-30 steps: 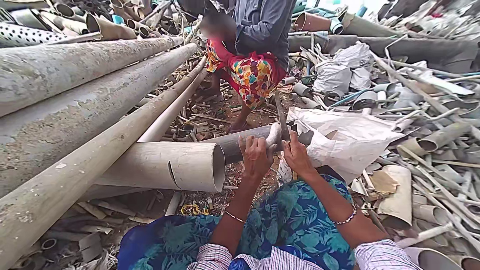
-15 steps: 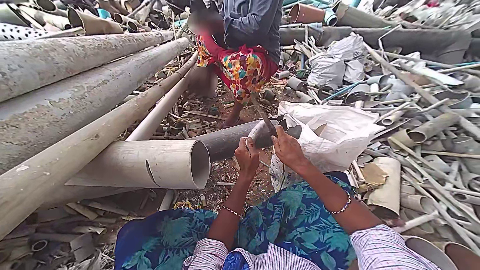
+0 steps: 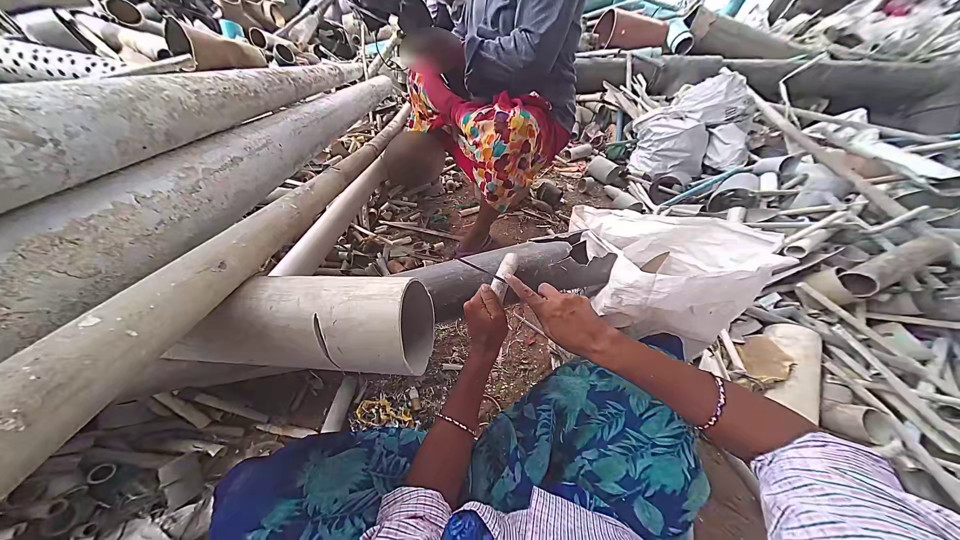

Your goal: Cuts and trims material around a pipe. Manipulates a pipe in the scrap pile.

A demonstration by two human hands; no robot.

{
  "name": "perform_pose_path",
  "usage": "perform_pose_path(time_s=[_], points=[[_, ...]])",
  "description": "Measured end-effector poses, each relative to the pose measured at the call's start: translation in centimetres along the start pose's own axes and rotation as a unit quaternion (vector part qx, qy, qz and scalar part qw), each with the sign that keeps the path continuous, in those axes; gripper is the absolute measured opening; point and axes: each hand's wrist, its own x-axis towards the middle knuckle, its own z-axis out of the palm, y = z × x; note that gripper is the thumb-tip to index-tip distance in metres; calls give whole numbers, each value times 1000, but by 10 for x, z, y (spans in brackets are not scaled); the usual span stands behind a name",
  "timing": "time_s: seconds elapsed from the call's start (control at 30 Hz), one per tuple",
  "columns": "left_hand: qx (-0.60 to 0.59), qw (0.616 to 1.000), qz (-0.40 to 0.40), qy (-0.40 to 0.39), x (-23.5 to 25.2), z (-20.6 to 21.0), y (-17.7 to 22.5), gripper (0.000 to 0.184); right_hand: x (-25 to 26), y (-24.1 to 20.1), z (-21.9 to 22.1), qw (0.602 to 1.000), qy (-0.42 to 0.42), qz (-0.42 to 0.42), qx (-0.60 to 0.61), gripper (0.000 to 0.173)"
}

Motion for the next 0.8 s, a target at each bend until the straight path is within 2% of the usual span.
perform_pose_path(time_s=[0.1,0.2,0.3,0.37,0.47,0.57,0.63,0.73,0.8], points=[[12,1000,6,1,0,0,1,45,11,4,-11,1000,-16,7,-15,67],[52,997,56,17,-1,5,-4,49,3,-9,-9,999,-29,-23,-23,65],[47,999,6,-9,1,2,5,50,10,1,4,996,68,-47,-36,63],[50,998,-18,-33,-1,-3,8,49,17,8,1,995,93,-21,-32,63],[71,997,-4,-35,-8,-4,-1,48,21,21,-22,995,76,68,-3,61],[65,997,14,-27,-11,0,-3,47,7,12,-18,997,49,39,-40,61],[63,997,30,-18,-9,3,-6,48,10,11,-6,997,33,18,-67,69],[55,996,-36,-60,-12,-5,4,52,22,15,-9,996,0,49,-80,78],[46,995,-50,-72,-15,-11,4,53,23,5,-20,994,-24,74,-73,79]])
